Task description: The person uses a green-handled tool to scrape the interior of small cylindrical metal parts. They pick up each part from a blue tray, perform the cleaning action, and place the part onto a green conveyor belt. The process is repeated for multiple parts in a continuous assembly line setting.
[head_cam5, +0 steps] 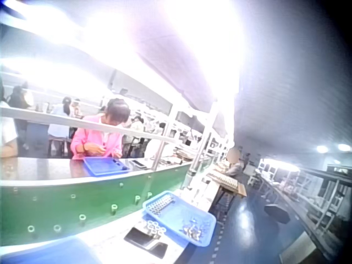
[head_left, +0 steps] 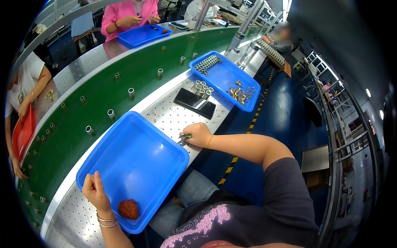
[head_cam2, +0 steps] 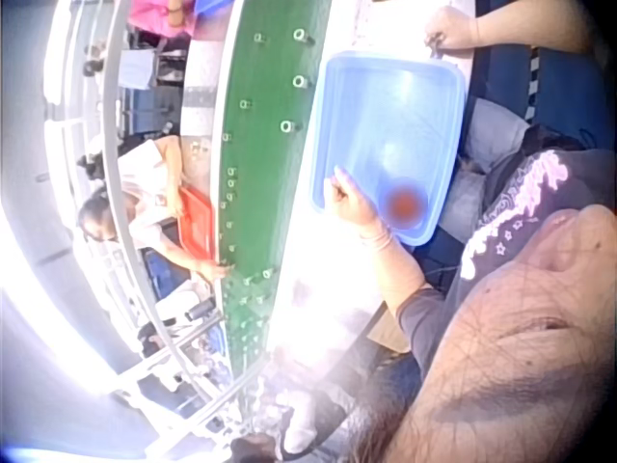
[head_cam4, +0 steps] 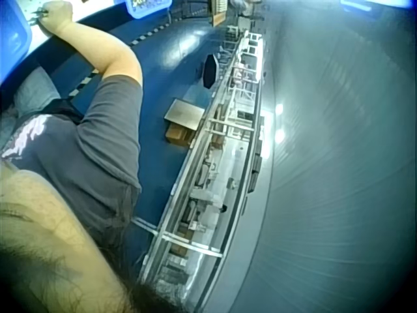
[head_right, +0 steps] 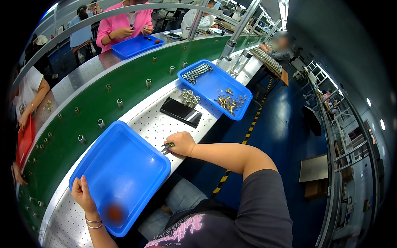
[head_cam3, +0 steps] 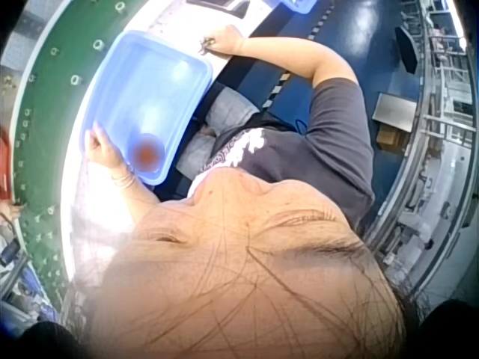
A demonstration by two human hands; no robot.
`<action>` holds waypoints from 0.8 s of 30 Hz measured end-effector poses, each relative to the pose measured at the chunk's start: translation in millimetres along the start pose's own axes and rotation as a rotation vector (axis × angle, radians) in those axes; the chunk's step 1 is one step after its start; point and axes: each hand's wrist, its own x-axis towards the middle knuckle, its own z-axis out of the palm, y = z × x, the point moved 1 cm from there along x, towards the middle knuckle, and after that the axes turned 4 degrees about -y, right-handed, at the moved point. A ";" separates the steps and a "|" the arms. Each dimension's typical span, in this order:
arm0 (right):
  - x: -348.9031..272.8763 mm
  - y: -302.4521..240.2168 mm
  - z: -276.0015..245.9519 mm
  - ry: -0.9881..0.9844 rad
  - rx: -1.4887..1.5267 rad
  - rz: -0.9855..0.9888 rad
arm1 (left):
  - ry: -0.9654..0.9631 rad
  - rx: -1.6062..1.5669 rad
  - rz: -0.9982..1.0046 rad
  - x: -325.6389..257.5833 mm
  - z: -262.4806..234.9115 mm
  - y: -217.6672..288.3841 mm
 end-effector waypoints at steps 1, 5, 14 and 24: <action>0.4 -0.7 -0.9 -0.005 -0.008 0.002 | 0.000 0.001 -0.001 0.0 -0.1 0.3; 1.0 -1.5 -1.0 -0.003 -0.007 0.000 | 0.003 -0.004 -0.007 -0.5 -0.9 -1.3; 0.7 -0.5 -0.6 -0.006 -0.007 0.010 | -0.003 -0.012 -0.010 0.2 0.7 1.8; 0.8 0.1 -0.4 -0.004 -0.004 0.009 | -0.003 -0.006 -0.008 0.5 1.5 -0.9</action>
